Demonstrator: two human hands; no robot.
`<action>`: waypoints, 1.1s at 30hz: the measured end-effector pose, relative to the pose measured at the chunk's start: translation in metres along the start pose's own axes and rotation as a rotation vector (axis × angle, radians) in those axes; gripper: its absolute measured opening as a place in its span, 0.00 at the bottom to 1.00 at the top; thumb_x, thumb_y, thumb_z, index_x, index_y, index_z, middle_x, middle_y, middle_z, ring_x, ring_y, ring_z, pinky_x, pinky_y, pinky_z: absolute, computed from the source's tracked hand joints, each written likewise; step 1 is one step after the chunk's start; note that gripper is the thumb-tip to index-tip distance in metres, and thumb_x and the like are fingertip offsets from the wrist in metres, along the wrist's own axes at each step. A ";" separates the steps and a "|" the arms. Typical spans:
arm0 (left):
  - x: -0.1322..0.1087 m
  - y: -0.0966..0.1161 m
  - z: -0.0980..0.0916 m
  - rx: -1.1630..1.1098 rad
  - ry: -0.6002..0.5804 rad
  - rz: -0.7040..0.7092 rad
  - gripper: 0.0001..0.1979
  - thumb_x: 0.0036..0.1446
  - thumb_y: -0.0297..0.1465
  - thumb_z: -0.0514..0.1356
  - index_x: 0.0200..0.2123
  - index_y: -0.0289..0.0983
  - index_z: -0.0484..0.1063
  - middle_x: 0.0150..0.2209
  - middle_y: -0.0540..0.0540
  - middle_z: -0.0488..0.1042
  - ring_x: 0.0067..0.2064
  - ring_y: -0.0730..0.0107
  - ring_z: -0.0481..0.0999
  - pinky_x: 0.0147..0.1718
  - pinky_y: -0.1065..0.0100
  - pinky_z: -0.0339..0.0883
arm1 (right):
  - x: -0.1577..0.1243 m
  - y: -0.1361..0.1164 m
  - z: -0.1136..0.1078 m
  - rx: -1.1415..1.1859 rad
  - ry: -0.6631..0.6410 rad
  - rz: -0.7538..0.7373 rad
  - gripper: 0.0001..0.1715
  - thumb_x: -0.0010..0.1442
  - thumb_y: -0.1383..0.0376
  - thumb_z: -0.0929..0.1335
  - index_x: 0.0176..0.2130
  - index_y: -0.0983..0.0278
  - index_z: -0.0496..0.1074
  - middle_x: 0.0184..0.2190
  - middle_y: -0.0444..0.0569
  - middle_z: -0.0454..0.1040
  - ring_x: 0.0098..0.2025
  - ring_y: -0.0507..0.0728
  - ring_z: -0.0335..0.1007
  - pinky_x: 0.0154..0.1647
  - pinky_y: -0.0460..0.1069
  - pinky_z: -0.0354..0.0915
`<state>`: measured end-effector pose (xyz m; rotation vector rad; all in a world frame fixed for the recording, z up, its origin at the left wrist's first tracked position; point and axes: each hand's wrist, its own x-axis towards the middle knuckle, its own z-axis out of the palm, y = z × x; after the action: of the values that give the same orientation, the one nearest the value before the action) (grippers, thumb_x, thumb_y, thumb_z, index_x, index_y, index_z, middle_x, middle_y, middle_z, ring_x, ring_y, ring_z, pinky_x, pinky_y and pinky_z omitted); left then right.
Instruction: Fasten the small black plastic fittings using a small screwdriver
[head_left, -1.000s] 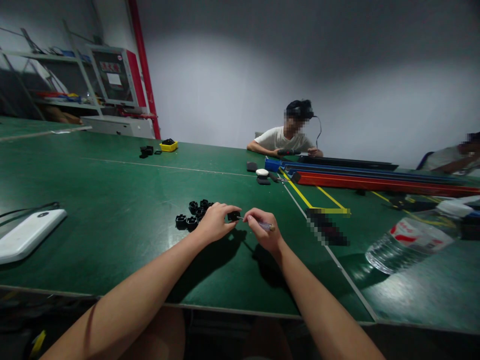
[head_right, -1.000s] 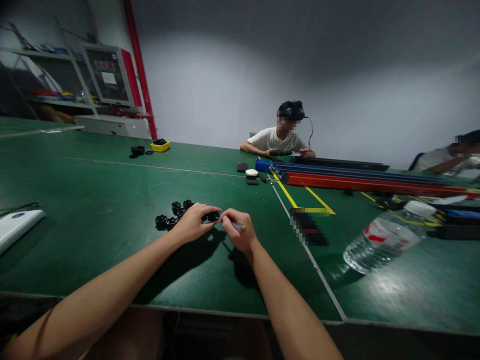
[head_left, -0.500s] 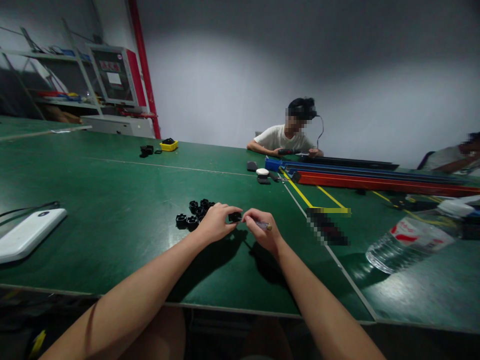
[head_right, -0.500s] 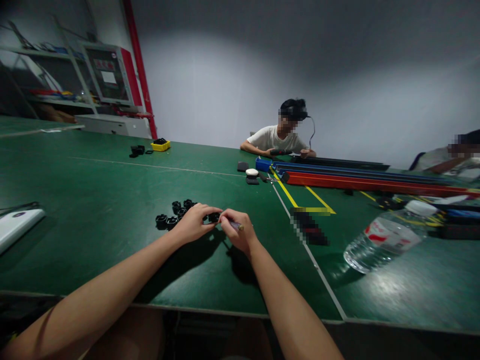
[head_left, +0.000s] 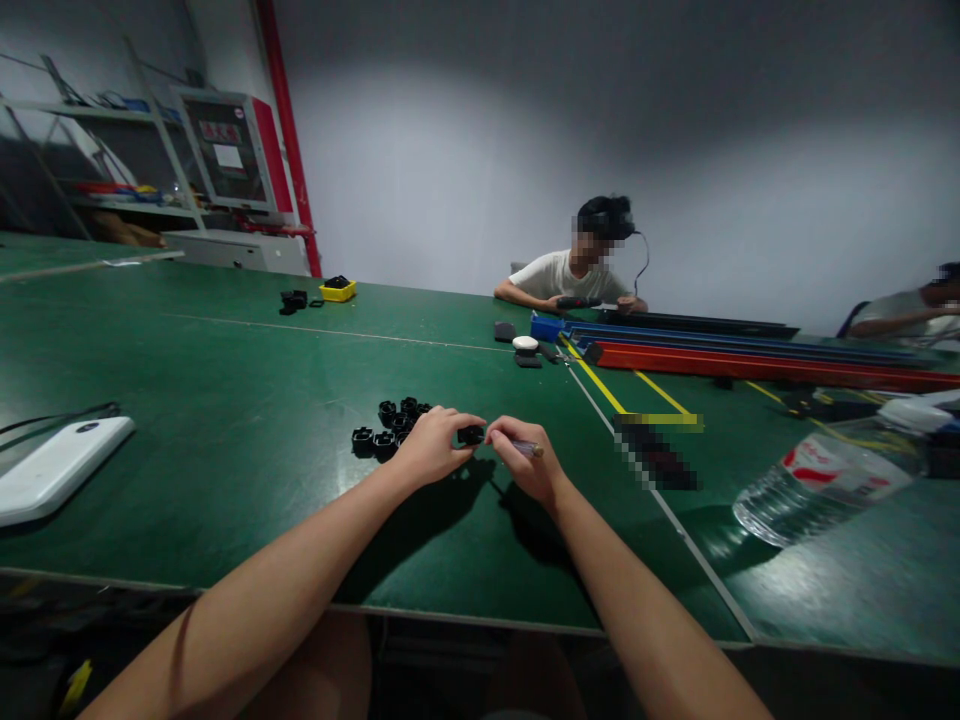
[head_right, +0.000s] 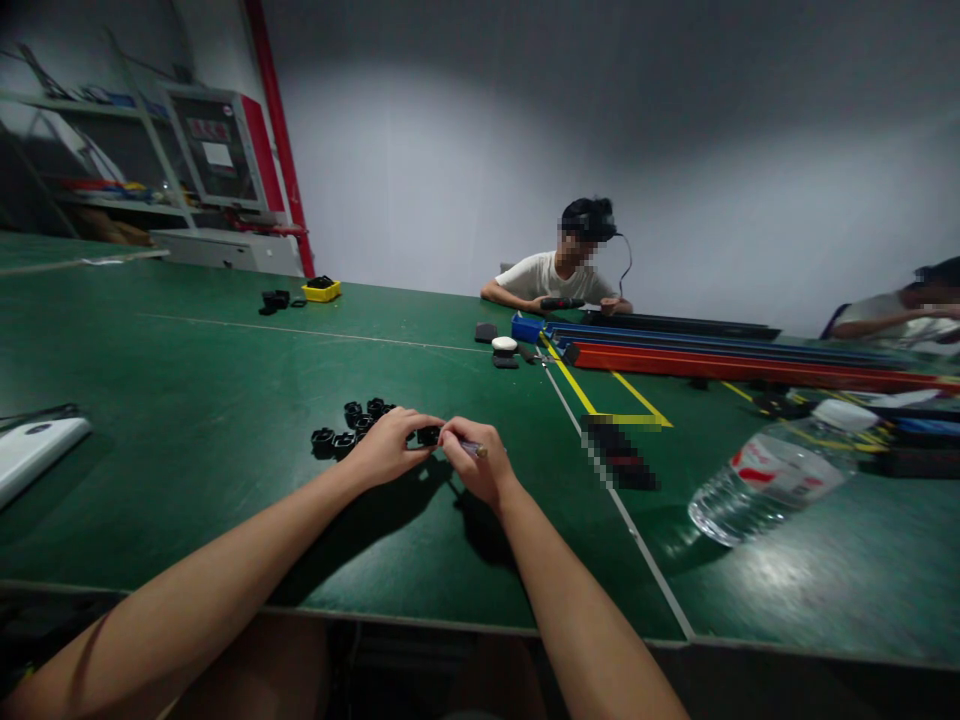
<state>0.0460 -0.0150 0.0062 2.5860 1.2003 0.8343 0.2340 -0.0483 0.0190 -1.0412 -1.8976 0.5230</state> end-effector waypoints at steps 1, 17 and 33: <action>0.000 0.000 0.000 0.000 -0.001 0.002 0.18 0.57 0.32 0.63 0.51 0.43 0.76 0.43 0.46 0.79 0.44 0.60 0.74 0.46 0.61 0.67 | 0.000 0.000 0.000 0.000 0.000 0.001 0.13 0.59 0.61 0.63 0.27 0.62 0.72 0.22 0.43 0.69 0.25 0.53 0.63 0.29 0.47 0.58; -0.001 -0.001 0.001 -0.013 0.010 0.022 0.15 0.57 0.31 0.63 0.49 0.43 0.77 0.42 0.46 0.79 0.44 0.60 0.75 0.47 0.61 0.66 | 0.000 -0.001 0.000 -0.002 0.001 -0.006 0.13 0.59 0.62 0.63 0.26 0.62 0.71 0.21 0.43 0.69 0.24 0.53 0.62 0.28 0.47 0.57; 0.000 -0.001 0.001 -0.023 -0.004 0.010 0.16 0.57 0.30 0.63 0.49 0.43 0.76 0.42 0.46 0.79 0.45 0.60 0.75 0.48 0.61 0.66 | 0.000 -0.002 0.000 -0.012 -0.003 -0.014 0.13 0.59 0.62 0.63 0.26 0.62 0.72 0.21 0.43 0.69 0.24 0.52 0.62 0.28 0.47 0.57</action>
<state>0.0460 -0.0142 0.0047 2.5763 1.1709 0.8394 0.2332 -0.0491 0.0207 -1.0352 -1.9109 0.5061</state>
